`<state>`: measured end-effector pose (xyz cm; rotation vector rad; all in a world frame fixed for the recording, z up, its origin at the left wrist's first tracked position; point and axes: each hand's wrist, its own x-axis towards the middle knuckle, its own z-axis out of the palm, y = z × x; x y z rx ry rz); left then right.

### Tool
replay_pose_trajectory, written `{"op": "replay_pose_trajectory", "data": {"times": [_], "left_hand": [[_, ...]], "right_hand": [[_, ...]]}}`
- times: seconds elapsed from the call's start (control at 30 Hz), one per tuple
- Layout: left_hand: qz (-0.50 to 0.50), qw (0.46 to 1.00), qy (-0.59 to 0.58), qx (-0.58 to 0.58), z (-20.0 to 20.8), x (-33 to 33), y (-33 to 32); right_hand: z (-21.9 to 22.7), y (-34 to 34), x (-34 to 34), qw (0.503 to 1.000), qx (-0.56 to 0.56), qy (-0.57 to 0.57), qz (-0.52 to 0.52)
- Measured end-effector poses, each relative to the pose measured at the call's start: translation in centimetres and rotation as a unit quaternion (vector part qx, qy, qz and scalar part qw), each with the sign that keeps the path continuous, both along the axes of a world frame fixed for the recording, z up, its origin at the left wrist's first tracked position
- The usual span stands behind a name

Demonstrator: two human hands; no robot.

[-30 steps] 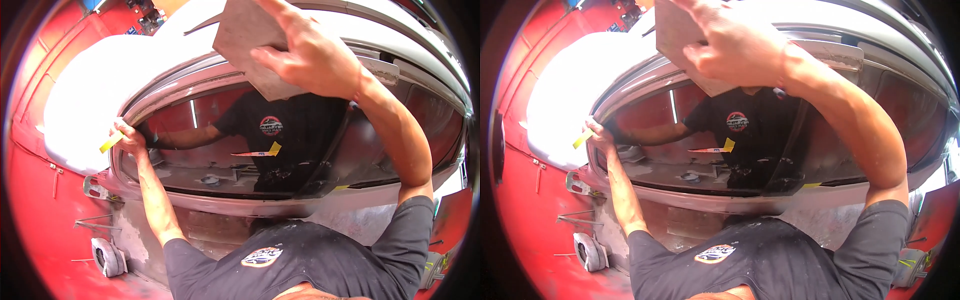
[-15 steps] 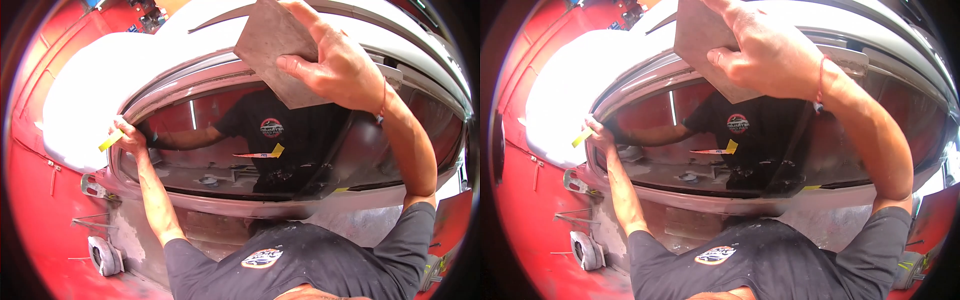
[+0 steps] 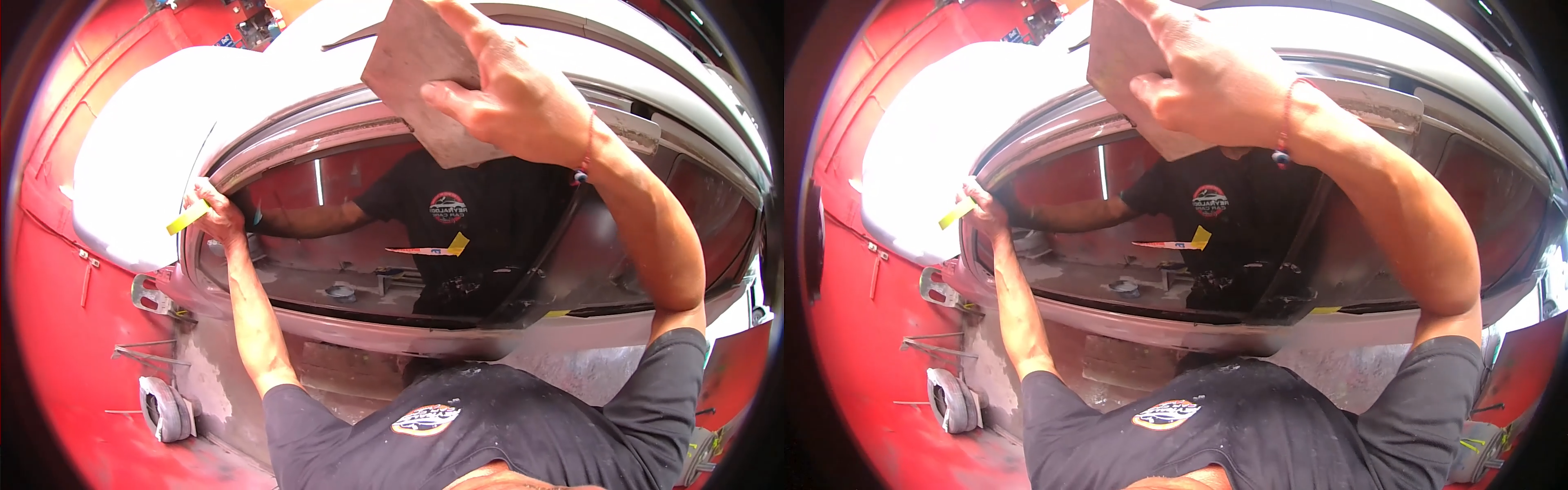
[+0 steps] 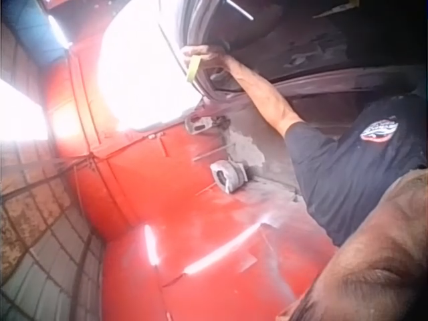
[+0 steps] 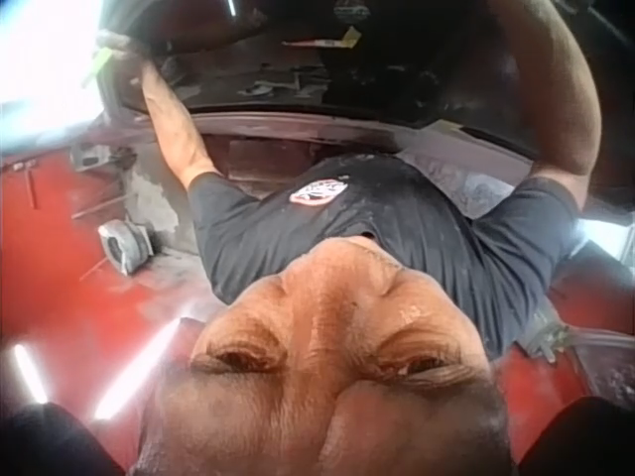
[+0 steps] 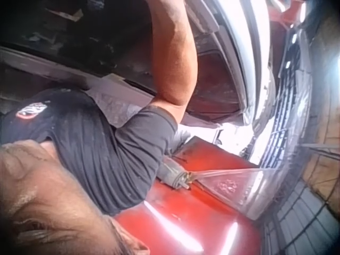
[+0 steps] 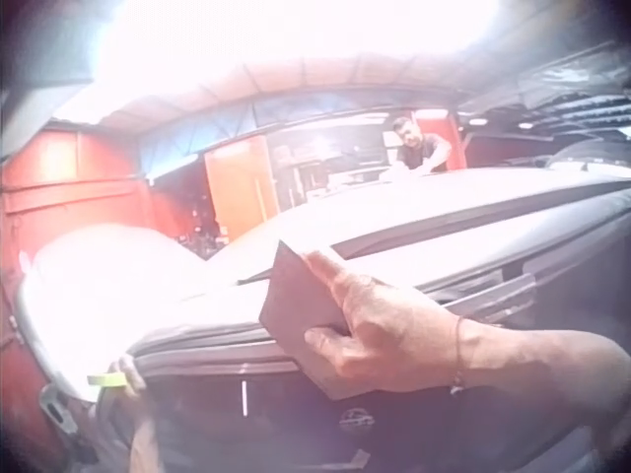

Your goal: Repairing and scraping the upper trim/seal of a car door window using a metal scraper and tape.

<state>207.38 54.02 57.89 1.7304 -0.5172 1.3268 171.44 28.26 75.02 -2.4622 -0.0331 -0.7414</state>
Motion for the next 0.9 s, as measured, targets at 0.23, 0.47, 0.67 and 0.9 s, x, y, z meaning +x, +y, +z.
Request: {"op": "replay_pose_trajectory", "data": {"times": [0.23,0.47,0.67,0.9], "left_hand": [[0.009,1.0,-0.027,0.01,0.6,-0.9,-0.2],[0.015,0.999,-0.034,0.004,1.0,-1.5,-0.4],[0.028,0.998,-0.041,0.023,0.2,-0.5,0.2],[0.005,0.999,-0.047,0.01,0.4,-0.8,-0.4]], "right_hand": [[1.0,1.9,-0.7,0.998,-0.049,0.009,-0.042],[-0.6,-2.0,0.3,0.994,-0.094,-0.042,0.021],[1.1,1.1,-0.3,0.998,-0.056,0.032,0.014],[2.1,1.1,0.8,0.996,0.001,0.09,-0.019]]}}
